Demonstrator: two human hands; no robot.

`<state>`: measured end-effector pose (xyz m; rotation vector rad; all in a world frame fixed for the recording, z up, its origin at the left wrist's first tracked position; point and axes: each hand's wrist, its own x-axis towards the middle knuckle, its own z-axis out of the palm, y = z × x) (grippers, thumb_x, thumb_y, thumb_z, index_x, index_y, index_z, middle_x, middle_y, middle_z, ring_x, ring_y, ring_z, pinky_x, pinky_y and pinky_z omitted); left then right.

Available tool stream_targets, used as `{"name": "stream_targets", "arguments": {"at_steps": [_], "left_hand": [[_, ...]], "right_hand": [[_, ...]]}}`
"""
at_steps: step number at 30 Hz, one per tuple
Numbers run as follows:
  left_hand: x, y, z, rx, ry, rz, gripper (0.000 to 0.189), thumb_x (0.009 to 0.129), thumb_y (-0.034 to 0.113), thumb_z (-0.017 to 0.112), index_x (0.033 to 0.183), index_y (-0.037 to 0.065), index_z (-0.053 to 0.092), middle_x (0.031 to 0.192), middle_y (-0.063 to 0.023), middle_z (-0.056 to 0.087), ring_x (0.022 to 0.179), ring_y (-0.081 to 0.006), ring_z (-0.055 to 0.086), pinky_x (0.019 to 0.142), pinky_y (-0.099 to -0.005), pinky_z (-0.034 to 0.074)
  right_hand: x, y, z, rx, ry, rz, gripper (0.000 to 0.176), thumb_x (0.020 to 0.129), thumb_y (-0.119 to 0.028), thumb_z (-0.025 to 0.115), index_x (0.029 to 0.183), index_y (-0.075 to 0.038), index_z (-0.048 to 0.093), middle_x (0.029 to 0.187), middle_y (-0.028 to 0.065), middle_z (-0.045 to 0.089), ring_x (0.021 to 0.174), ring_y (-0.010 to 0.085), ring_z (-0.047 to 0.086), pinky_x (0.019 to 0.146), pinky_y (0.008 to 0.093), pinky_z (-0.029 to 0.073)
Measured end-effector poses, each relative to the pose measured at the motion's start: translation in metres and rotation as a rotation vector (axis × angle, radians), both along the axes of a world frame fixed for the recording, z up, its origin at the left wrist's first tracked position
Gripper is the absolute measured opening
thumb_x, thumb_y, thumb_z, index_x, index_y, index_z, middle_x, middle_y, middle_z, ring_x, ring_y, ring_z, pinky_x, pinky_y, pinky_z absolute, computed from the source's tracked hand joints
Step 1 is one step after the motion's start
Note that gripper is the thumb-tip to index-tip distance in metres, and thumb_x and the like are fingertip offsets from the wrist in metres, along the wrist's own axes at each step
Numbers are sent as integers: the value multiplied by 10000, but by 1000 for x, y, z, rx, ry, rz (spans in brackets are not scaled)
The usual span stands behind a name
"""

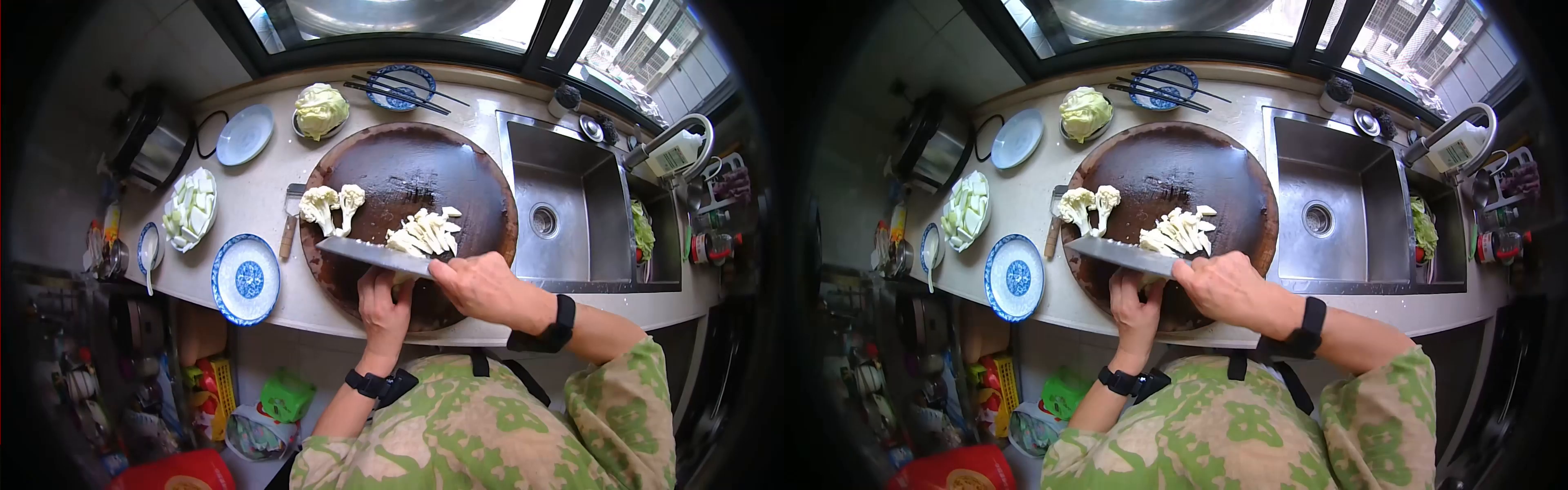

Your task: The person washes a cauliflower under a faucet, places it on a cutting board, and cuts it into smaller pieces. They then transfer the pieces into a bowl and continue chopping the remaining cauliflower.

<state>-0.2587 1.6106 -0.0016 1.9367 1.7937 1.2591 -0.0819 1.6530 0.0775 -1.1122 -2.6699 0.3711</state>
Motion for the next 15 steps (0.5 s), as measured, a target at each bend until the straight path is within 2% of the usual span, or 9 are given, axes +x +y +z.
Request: {"name": "stream_targets", "arguments": {"at_steps": [5,7,9,10,15], "left_hand": [[-9,17,1,28,21,-78,302,691,-13,680,965,32,563,1034,-165,550,927,-354,529,782,-437,453],[-13,23,3,75,8,-53,260,685,-21,675,918,29,571,1018,-152,567,916,-345,539,779,-422,460],[-17,26,4,2,-11,-95,209,685,-28,672,864,25,576,965,-133,589,903,-337,554,777,-404,471],[-15,26,6,43,-7,-87,184,685,-36,668,831,23,572,912,-126,599,881,-336,563,765,-401,478],[-12,27,3,85,13,-70,164,688,-37,666,804,25,568,896,-130,594,863,-335,560,747,-419,477]], "right_hand": [[4,23,-10,-70,-78,-11,113,833,-151,548,855,-40,537,645,131,627,553,302,635,460,420,476],[8,27,-10,-62,18,-35,133,856,-182,548,861,-49,545,632,127,617,555,310,628,469,417,478],[7,20,-3,-69,2,-60,136,868,-192,556,861,-57,546,634,127,615,557,313,622,466,416,476],[6,14,0,-65,62,-66,125,862,-179,565,859,-56,544,637,125,615,552,312,620,462,416,474],[4,-2,14,-58,168,-67,98,844,-138,579,851,-51,534,640,111,606,532,303,610,441,407,464]]}}
